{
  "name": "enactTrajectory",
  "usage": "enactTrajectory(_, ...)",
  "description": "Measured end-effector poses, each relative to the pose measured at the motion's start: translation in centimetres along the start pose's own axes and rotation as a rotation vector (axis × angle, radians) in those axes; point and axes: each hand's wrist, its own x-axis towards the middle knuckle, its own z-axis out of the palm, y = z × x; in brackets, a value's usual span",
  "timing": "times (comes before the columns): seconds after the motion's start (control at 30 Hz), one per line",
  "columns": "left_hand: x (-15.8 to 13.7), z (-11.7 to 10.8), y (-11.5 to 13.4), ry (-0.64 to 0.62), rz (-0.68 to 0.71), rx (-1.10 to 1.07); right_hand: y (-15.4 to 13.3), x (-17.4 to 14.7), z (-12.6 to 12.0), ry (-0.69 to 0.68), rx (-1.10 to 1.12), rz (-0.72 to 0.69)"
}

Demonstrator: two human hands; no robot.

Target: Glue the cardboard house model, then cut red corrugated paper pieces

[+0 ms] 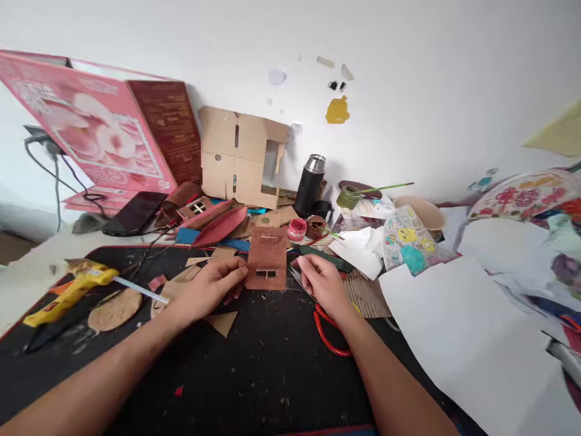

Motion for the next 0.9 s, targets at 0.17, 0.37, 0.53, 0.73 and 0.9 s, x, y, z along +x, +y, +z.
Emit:
enactTrajectory(0.17, -0.07, 0.14, 0.4, -0.021, 0.018, 0.148, -0.16, 0.21, -0.07, -0.008, 0.094, 0.059)
enactTrajectory(0.37, -0.03, 0.35, 0.17, -0.112, 0.078, 0.227, -0.06, 0.09, 0.09, -0.031, 0.156, 0.078)
enactTrajectory(0.53, 0.03, 0.64, 0.38, -0.134, 0.089, 0.203, 0.08, 0.12, 0.11, -0.002, 0.208, 0.08)
enactTrajectory(0.73, -0.12, 0.43, 0.67, -0.111, 0.022, 0.106, 0.0, 0.09, 0.21, 0.032, 0.239, 0.056)
enactTrajectory(0.9, 0.14, 0.28, 0.47, -0.088, 0.019, 0.039, -0.14, -0.05, 0.44, 0.03, 0.234, 0.082)
